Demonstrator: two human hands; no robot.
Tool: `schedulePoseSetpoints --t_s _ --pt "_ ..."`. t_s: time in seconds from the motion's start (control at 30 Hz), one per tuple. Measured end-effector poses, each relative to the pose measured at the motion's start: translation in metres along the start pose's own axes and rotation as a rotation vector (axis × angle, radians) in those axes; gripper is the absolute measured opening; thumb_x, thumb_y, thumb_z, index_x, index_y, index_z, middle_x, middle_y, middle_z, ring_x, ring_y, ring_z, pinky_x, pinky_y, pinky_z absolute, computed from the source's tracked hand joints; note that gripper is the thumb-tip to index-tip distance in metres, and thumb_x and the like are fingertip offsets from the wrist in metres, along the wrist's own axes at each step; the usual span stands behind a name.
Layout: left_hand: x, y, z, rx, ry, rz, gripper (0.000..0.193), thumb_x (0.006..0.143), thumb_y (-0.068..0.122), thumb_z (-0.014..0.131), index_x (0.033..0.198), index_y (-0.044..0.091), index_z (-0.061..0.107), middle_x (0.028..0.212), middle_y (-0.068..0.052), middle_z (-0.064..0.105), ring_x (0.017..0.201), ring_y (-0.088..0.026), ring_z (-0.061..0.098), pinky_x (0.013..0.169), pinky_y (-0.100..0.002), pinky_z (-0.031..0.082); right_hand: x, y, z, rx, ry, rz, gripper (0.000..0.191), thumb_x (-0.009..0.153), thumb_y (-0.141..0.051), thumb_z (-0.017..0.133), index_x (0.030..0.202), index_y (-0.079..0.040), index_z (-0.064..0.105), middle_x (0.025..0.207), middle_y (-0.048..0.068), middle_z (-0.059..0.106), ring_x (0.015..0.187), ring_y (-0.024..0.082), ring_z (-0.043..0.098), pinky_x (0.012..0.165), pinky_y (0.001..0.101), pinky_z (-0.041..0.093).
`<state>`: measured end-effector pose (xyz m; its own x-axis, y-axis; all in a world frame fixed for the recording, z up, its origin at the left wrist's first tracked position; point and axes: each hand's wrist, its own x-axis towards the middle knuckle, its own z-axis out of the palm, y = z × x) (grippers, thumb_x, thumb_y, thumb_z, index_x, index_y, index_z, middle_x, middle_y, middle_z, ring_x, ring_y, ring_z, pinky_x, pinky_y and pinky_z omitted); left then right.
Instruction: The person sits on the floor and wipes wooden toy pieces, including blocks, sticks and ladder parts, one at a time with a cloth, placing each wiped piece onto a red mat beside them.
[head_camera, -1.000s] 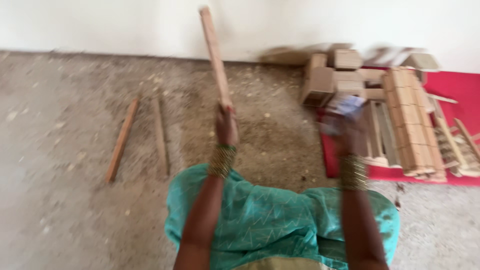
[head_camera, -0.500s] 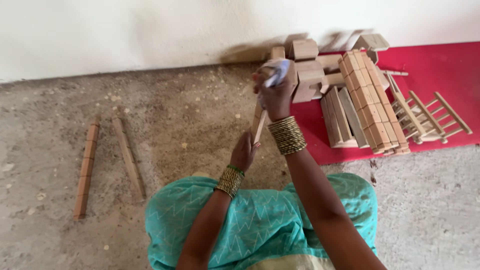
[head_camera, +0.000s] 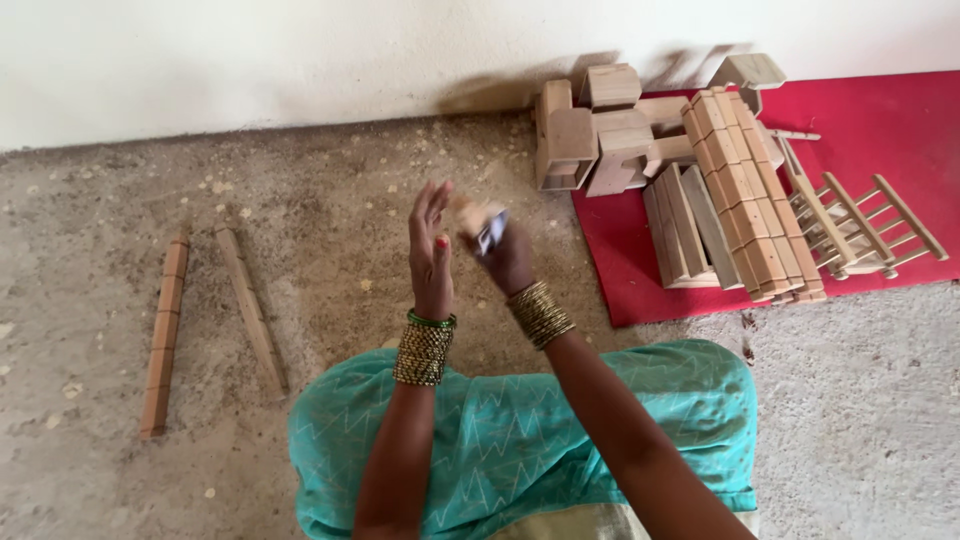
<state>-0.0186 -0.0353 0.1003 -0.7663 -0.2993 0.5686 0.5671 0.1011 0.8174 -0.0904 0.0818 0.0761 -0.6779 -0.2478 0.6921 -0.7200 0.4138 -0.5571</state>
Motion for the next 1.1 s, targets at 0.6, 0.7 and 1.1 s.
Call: schedulePoseSetpoints --t_s 0.6,0.7,1.1 --pt "-0.014 0.015 -0.005 -0.531 0.097 -0.08 0.015 0.101 0.012 0.054 0.111 0.004 0.061 0.112 -0.007 0.059 0.075 -0.007 0.05 0.072 -0.024 0.044 -0.034 -0.03 0.022 -0.014 -0.124 0.018 0.047 0.084 -0.024 0.085 0.122 -0.012 0.061 0.1 0.009 0.07 0.088 0.027 0.071 0.072 0.0391 0.06" --pt "-0.012 0.001 -0.007 -0.543 0.191 0.04 0.01 0.106 0.013 0.057 0.112 0.005 0.061 0.095 -0.003 0.06 0.075 -0.009 0.052 0.067 -0.025 0.046 -0.055 -0.008 0.03 -0.13 -0.095 0.039 0.036 0.082 -0.03 0.089 0.1 -0.014 0.063 0.083 0.006 0.068 0.075 0.025 0.068 0.066 0.0384 0.057" --pt "-0.011 -0.053 -0.134 -0.386 0.568 -0.035 0.042 0.11 0.036 0.062 0.141 0.008 0.054 0.072 0.002 0.052 0.056 -0.011 0.047 0.051 -0.026 0.042 -0.105 0.045 -0.052 -0.297 -0.347 -0.175 0.049 0.085 -0.034 0.078 0.125 -0.011 0.061 0.109 0.009 0.068 0.096 0.032 0.066 0.085 0.0468 0.054"
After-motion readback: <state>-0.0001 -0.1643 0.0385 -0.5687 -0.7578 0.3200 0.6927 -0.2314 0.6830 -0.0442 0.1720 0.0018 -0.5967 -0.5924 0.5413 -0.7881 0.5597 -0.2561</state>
